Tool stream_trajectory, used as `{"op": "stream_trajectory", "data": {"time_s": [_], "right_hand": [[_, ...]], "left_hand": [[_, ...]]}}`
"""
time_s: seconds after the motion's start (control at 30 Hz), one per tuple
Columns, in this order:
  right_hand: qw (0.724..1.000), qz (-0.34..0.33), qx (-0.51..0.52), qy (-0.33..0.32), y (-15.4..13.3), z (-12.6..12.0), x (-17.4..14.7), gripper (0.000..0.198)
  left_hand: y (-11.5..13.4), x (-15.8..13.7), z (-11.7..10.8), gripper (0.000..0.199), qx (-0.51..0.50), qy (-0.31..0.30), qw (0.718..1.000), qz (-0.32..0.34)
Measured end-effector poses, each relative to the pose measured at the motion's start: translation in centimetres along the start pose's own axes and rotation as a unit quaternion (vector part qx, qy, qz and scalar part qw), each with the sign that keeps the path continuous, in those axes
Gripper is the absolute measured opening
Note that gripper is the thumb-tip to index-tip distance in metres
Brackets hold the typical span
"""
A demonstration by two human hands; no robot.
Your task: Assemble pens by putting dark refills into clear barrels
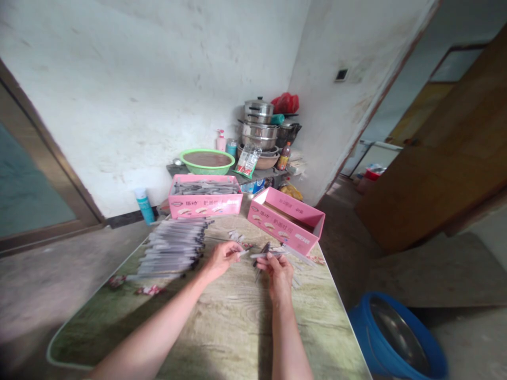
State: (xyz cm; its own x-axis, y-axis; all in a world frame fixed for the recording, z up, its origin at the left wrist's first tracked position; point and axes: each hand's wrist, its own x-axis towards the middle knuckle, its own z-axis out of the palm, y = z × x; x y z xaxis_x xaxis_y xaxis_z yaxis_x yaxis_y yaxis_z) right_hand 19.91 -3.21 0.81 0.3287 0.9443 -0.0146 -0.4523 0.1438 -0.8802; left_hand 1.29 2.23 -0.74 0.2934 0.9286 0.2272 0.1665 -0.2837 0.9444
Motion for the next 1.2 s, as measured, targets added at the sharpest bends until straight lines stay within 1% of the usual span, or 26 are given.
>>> {"op": "stream_trajectory", "data": {"time_s": [0.07,0.13,0.23,0.33,0.57,0.8,1.0,1.2], "right_hand": [[1.0,-0.001,0.002,0.004,0.0,0.0,0.1,0.029],[1.0,-0.003,0.004,0.009,0.0,0.0,0.1,0.029],[1.0,-0.005,0.004,0.013,0.0,0.1,0.2,0.03],[1.0,-0.006,-0.003,0.012,0.1,0.1,0.2,0.03],[1.0,-0.005,-0.014,0.006,0.3,0.0,0.2,0.03],[1.0,-0.002,-0.015,0.002,0.2,0.0,0.2,0.03],[1.0,-0.002,-0.001,0.012,0.1,-0.3,0.4,0.028],[1.0,0.01,-0.001,-0.003,-0.1,-0.5,0.2,0.025]], "left_hand": [[-0.3,0.0,0.4,0.012,-0.057,-0.019,0.998,0.002],[-0.3,-0.1,0.7,0.013,-0.084,-0.036,0.996,0.004],[0.0,-0.3,0.8,0.013,-0.097,-0.055,0.994,0.006],[0.6,-0.4,0.7,0.014,-0.1,-0.062,0.993,0.003],[1.0,-0.5,0.5,0.014,-0.109,-0.067,0.992,0.005],[1.2,-0.3,0.5,0.016,-0.132,-0.058,0.99,0.01],[0.9,0.0,0.3,0.021,-0.173,-0.046,0.984,-0.004],[0.8,0.1,-0.1,0.018,-0.165,-0.036,0.985,-0.026]]}}
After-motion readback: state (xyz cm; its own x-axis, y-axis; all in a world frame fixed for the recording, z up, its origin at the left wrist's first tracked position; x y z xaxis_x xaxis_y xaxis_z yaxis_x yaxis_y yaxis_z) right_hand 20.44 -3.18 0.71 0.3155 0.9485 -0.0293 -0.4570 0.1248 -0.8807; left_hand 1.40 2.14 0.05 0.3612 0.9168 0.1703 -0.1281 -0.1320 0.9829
